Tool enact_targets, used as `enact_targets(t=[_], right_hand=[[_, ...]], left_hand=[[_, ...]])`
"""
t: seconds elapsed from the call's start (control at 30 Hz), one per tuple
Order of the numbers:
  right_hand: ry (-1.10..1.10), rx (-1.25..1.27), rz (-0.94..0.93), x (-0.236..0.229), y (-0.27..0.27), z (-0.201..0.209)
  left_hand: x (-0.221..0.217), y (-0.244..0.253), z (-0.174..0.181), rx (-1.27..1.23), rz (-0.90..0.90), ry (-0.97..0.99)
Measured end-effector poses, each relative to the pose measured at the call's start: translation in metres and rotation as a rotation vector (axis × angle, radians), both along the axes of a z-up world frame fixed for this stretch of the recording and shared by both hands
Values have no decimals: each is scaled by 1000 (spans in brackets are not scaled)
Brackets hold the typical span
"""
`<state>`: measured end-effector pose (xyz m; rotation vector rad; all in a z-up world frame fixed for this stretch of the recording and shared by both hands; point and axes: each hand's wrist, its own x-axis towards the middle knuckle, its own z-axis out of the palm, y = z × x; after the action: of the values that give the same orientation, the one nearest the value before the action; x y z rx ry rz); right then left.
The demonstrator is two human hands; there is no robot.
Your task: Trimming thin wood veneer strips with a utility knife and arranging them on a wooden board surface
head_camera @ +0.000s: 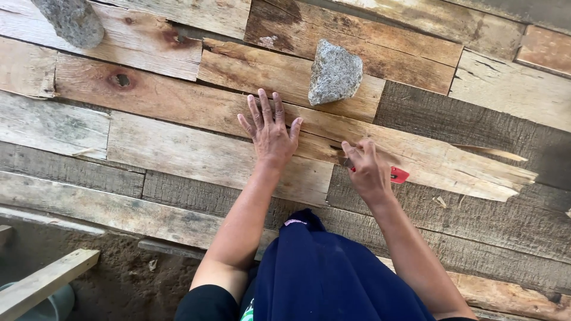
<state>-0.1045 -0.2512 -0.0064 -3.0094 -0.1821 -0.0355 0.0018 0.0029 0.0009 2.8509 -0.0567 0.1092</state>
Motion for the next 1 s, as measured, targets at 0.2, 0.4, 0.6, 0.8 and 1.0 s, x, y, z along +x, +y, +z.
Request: enact_targets(t=[0.2, 0.4, 0.6, 0.8, 1.0], right_hand=[[97, 61, -20, -3, -2, -5], [148, 67, -30, -1, 7, 18], [40, 128, -74, 2, 4, 50], [16, 91, -364, 16, -43, 75], [238, 121, -441, 39, -127, 18]], left_hand=[[-39, 4, 17, -45, -93, -47], [-77, -21, 5, -48, -300, 142], [-50, -28, -8, -34, -321, 56], [-47, -28, -11, -10, -305, -36], [-47, -28, -13, 16, -308, -81]])
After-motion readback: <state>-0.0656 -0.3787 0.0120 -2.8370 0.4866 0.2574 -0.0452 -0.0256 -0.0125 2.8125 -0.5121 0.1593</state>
